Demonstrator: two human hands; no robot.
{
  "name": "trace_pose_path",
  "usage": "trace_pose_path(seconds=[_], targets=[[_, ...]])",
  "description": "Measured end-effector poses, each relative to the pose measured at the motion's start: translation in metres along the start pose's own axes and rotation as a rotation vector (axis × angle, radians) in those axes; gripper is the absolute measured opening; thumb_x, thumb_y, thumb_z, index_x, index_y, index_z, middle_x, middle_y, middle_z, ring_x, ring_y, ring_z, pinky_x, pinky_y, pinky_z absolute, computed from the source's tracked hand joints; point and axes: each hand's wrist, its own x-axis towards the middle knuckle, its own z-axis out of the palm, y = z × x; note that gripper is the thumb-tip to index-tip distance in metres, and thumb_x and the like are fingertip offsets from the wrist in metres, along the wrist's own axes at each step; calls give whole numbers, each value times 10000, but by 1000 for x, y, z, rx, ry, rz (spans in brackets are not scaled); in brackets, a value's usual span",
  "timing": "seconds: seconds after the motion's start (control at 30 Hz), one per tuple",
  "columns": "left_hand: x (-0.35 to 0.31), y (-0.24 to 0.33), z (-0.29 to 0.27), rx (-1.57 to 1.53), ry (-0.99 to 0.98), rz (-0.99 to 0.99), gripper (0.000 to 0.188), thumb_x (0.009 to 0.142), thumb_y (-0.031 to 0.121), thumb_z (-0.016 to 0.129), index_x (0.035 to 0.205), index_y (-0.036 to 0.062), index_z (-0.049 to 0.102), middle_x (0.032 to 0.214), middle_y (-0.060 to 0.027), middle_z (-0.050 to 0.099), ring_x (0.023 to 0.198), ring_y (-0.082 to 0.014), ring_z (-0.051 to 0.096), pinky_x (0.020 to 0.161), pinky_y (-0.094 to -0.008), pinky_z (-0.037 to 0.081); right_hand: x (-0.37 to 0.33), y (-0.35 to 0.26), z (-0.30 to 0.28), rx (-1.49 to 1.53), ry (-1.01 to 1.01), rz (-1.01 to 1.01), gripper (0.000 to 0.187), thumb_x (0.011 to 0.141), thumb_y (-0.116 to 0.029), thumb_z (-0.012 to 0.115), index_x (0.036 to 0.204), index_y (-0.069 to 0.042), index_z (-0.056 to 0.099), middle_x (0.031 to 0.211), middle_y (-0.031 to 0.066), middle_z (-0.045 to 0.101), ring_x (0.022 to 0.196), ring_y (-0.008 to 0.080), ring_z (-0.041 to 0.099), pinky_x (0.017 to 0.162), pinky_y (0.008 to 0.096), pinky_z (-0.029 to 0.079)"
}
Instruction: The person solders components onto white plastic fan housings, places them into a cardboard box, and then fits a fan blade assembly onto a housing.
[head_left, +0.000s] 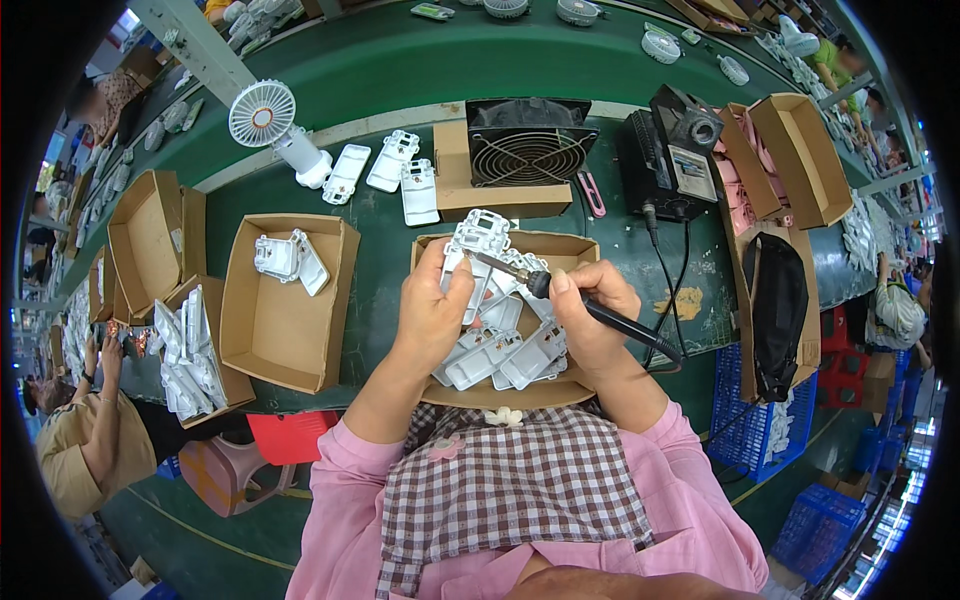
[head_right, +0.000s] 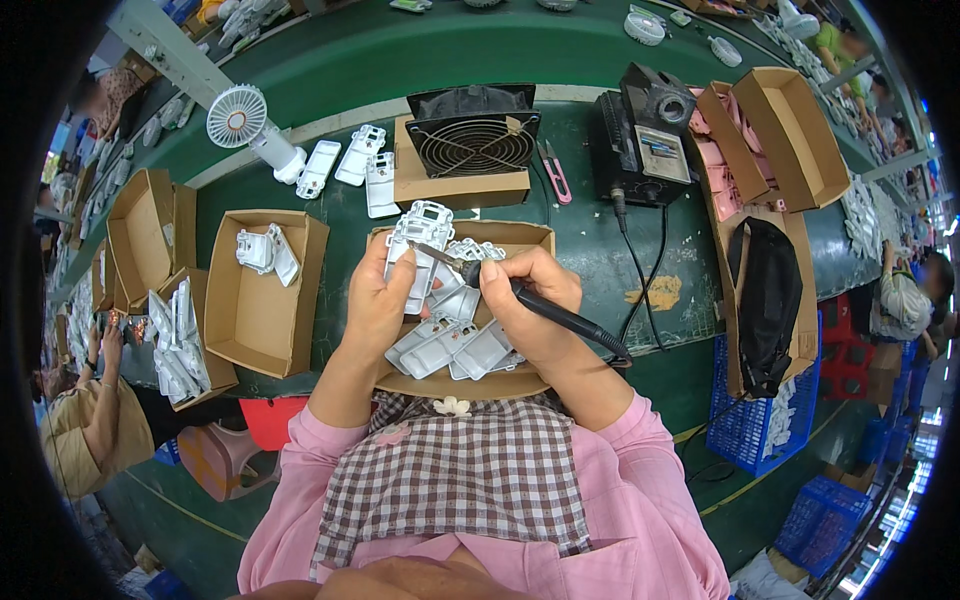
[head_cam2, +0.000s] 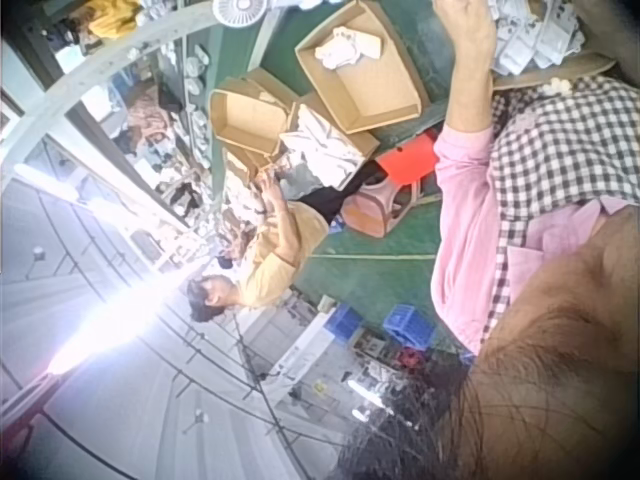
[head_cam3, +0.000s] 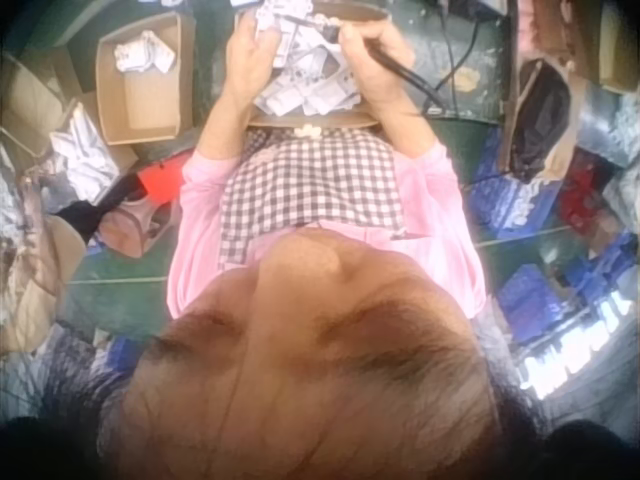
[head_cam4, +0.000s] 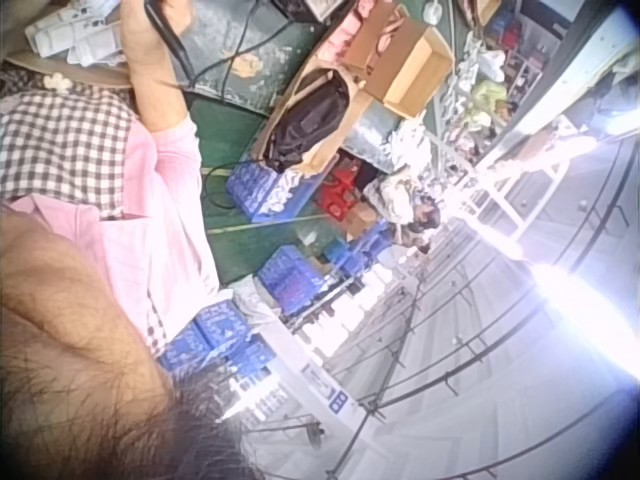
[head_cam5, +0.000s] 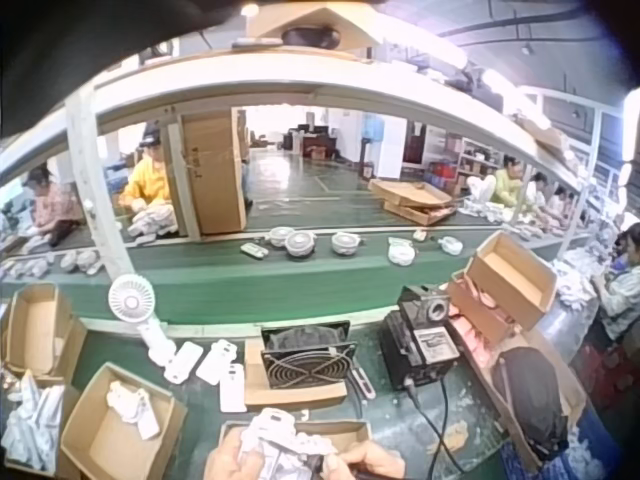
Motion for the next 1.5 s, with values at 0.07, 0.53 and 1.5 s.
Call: trace_pose_path(seconds=[0.07,0.53,1.5], targets=[[-1,3,2,-20,12,-13,228,968,127,445,1154,3,490,971,-85,625,731,-110,639,477,-219,512,0,1,-1,-45,1,-30,146,855,-70,669,774,-11,563,672,30,620,586,38,529,513,201,430],[0,-1,1,2,9,6,240,972,118,442,1182,10,484,965,-84,624,735,-114,637,490,-219,508,-1,4,-1,-43,6,15,150,850,-80,674,767,-14,566,653,24,607,569,37,512,502,203,409],[6,-16,-3,12,70,98,156,985,103,460,1076,16,552,952,-35,624,820,-49,562,720,-212,470,-1,2,0,-101,28,-80,132,845,-53,670,777,-14,564,687,36,624,588,42,520,521,205,425]])
